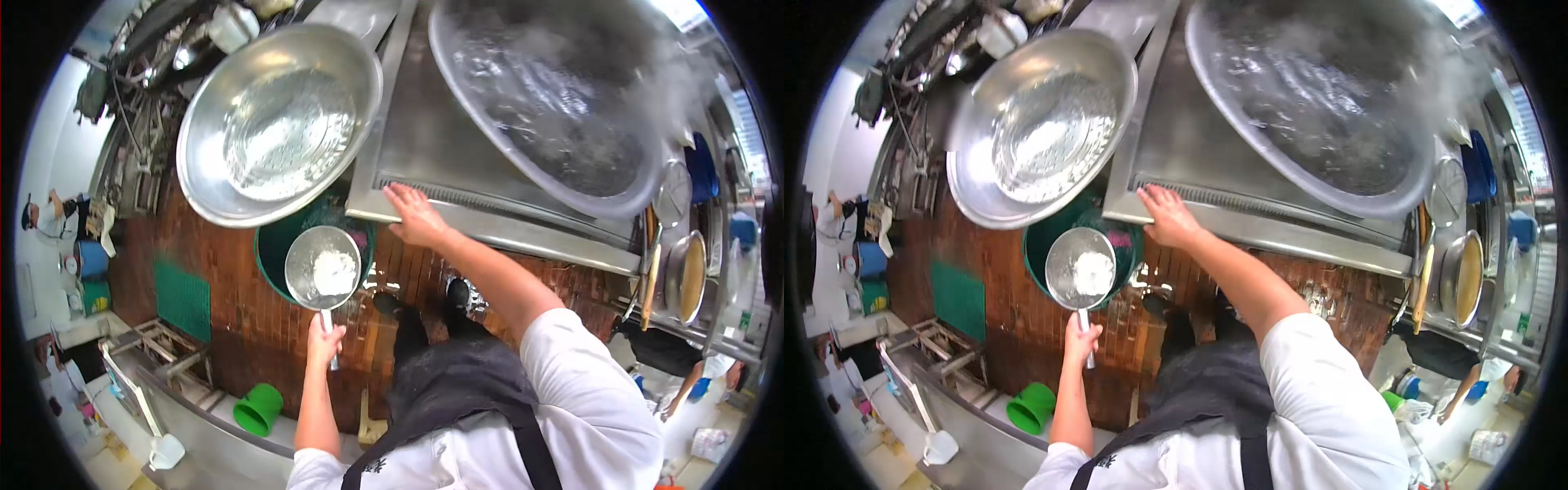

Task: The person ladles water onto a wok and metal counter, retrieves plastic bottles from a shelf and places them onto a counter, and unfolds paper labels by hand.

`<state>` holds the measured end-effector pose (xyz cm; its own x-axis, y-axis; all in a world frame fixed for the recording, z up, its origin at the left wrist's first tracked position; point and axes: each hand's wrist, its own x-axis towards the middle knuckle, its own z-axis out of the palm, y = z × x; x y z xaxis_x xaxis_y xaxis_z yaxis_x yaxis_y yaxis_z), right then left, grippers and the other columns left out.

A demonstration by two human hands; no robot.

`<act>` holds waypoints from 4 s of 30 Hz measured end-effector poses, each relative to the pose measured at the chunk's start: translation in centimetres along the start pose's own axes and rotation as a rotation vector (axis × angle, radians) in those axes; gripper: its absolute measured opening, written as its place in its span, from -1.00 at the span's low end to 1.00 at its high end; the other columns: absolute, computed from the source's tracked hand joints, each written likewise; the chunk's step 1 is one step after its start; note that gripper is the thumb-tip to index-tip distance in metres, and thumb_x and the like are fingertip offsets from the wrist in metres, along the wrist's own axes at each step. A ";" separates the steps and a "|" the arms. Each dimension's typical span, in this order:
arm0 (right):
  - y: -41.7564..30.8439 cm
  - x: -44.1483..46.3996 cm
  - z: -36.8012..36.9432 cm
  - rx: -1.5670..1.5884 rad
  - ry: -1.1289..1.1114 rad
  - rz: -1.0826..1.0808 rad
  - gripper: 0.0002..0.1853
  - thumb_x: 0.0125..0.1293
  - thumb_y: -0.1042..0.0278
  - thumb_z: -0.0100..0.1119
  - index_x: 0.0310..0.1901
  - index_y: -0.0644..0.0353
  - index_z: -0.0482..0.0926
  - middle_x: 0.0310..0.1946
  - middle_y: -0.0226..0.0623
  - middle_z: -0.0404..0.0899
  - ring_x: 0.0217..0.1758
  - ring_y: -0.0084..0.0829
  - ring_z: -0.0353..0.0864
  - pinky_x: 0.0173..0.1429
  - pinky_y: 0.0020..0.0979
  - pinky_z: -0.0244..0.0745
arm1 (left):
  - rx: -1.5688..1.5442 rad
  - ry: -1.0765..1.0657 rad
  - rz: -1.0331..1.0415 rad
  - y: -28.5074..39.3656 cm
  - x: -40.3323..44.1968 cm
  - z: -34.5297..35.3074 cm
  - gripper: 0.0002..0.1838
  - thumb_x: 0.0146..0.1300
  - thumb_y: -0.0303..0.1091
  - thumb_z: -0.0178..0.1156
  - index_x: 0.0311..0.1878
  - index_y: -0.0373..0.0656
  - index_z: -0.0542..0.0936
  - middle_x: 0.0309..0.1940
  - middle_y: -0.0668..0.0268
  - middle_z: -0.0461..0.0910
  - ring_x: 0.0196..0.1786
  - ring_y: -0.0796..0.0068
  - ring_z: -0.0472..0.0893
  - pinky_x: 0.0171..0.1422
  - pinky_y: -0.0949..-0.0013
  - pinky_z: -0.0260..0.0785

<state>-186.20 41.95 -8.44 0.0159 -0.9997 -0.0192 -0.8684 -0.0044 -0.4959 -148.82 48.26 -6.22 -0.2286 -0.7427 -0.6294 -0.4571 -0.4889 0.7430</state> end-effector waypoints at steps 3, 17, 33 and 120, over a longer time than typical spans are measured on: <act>-1.0 -4.7 -3.7 0.107 0.136 -0.048 -0.17 0.14 0.32 0.34 0.46 0.23 0.22 0.48 0.11 0.11 0.56 0.11 0.09 0.60 0.07 0.02 | 0.028 -0.001 0.056 5.7 -3.9 1.8 -0.70 0.11 -0.51 0.33 -0.19 -0.20 0.39 -0.57 0.38 0.46 -0.70 0.59 0.43 -0.64 0.44 0.30; 8.2 -33.7 -11.4 0.315 0.451 0.365 -0.43 0.13 0.49 0.28 0.25 0.20 0.47 0.44 0.14 0.17 0.50 0.14 0.14 0.55 -0.01 0.15 | 0.274 -0.130 0.418 33.2 -5.3 16.7 -0.65 0.06 -0.49 0.34 -0.14 -0.18 0.41 -0.52 0.39 0.47 -0.62 0.58 0.47 -0.58 0.46 0.34; 12.1 -40.8 -14.0 0.309 0.644 0.543 -0.39 0.09 0.55 0.31 0.25 0.19 0.47 0.45 0.07 0.17 0.49 0.11 0.17 0.54 -0.03 0.17 | 1.455 0.245 0.669 48.6 3.9 32.1 -0.56 0.26 -0.34 0.05 0.17 -0.37 0.51 0.06 -0.15 0.64 0.19 -0.09 0.61 0.29 -0.01 0.43; -0.3 2.6 0.0 -0.166 -0.062 -0.016 -0.02 0.05 0.03 0.45 0.47 0.18 0.22 0.08 -0.12 0.45 0.15 -0.12 0.48 0.29 -0.11 0.34 | 0.016 -0.191 -0.317 -3.9 10.1 -8.7 -0.58 0.03 -0.56 0.32 -0.03 -0.22 0.43 -0.59 0.37 0.47 -0.74 0.56 0.42 -0.68 0.42 0.29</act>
<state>-185.88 39.34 -8.31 0.0566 -0.9960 -0.0685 -0.9376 -0.0295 -0.3465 -141.89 38.75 -13.50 -0.2286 -0.4558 -0.8602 -0.5437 -0.6732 0.5012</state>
